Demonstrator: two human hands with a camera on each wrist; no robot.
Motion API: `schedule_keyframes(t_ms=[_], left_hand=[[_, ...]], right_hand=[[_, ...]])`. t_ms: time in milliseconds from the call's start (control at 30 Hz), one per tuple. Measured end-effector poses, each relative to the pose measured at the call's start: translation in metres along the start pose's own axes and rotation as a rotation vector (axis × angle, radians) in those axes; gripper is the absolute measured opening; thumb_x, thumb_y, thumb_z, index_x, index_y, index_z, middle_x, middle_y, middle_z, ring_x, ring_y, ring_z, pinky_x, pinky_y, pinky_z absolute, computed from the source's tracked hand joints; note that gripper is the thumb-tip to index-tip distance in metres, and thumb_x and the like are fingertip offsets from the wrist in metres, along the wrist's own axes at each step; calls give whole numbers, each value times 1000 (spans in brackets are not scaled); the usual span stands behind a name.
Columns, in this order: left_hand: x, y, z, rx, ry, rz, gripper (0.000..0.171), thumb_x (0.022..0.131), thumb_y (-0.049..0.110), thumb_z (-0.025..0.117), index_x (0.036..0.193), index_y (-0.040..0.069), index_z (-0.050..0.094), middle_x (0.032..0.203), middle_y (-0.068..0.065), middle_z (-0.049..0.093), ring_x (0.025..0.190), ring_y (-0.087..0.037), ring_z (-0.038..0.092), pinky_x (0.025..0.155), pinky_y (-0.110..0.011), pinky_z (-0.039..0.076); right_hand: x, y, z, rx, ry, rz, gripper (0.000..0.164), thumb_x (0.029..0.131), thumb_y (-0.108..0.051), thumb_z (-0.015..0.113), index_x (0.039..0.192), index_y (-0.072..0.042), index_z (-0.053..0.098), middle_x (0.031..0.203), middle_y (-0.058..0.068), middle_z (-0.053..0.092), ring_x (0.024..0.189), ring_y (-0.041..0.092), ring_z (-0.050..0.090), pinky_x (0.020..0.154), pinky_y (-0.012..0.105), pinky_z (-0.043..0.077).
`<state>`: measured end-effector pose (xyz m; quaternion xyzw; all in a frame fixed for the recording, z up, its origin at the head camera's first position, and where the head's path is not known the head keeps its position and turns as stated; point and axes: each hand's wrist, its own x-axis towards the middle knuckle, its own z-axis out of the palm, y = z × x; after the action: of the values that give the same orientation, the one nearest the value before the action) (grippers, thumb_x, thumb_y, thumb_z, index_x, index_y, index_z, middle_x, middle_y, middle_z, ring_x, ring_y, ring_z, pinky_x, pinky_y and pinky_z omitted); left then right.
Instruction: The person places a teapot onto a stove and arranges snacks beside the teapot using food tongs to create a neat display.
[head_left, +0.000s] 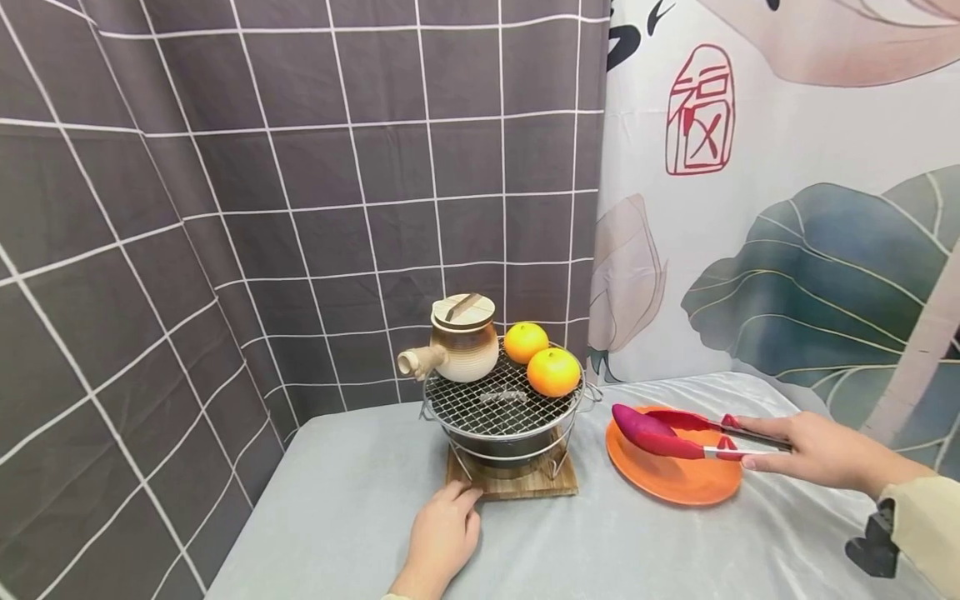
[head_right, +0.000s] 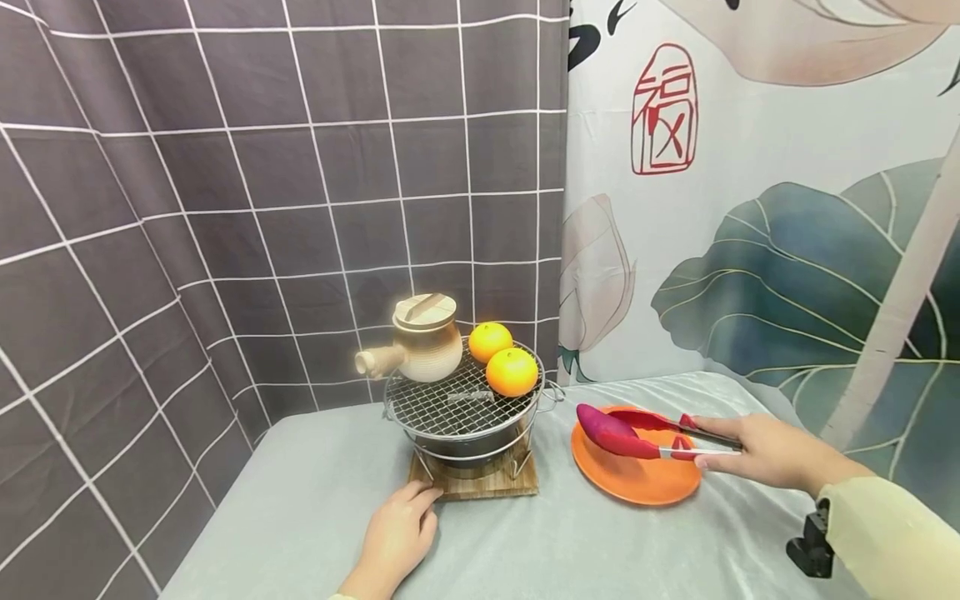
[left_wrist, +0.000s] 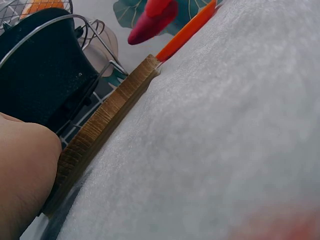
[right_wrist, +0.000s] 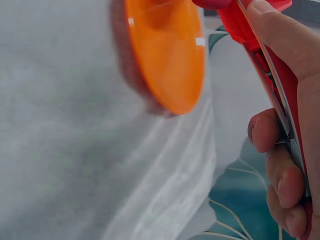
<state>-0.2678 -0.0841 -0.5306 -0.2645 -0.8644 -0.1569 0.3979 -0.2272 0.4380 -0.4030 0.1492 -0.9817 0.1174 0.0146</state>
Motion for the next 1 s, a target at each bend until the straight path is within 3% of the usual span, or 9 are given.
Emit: schedule_keyframes(t_ms=[133,233,400,567,633,800,833,1000], left_hand=[[0,-1,0,-2,8,-4,26,71,6,71,95,13,78,97,0,70,86,-18,68,72,-36,57],[0,-1,0,-8,13,-6,26,70,6,72,94,14,78,97,0,70,86,-19,68,71,-36,57],[0,-1,0,-8,15,-9,25,70,5,72,94,14,78,96,0,69,85,-19,68,70,-37,56],[0,-1,1,-3,13,-7,26,70,5,72,94,14,78,96,0,69,86,-19,68,70,-37,57],[1,-2,1,-1,10,-3,26,70,6,72,94,14,78,97,0,69,86,-19,68,70,-37,57],[1,-2,1,3,-10,-8,25,71,8,73,95,15,78,96,1,69,86,-18,68,71,-37,57],[1,-2,1,4,-15,-11,25,72,9,72,95,15,78,96,1,69,86,-18,68,71,-37,57],[0,-3,1,6,-23,-20,23,73,9,72,95,16,78,95,1,69,86,-18,68,71,-37,57]], right_hand=[[0,-3,-15,-41,14,0,73,87,-51,72,140,-4,58,109,9,73,84,13,62,62,28,52],[0,-5,-27,-51,23,2,73,87,-50,72,141,-2,57,104,6,72,78,11,60,58,26,50],[1,-9,-44,-76,41,7,75,87,-48,73,142,0,55,110,12,72,74,8,58,57,24,49],[2,-15,-59,-86,57,34,80,86,-52,72,143,0,52,111,15,72,76,12,62,59,29,55],[3,-16,-63,-97,75,31,80,86,-52,72,144,-1,52,99,10,72,73,11,60,57,28,53],[7,-20,-75,-106,106,7,80,86,-53,73,144,-3,53,97,3,73,68,3,57,54,23,49],[8,-21,-77,-104,110,3,80,86,-53,73,144,-2,53,102,3,73,70,2,58,55,22,51],[14,-27,-89,-144,140,-5,78,87,-53,72,145,-4,53,78,-9,65,64,1,52,55,23,48]])
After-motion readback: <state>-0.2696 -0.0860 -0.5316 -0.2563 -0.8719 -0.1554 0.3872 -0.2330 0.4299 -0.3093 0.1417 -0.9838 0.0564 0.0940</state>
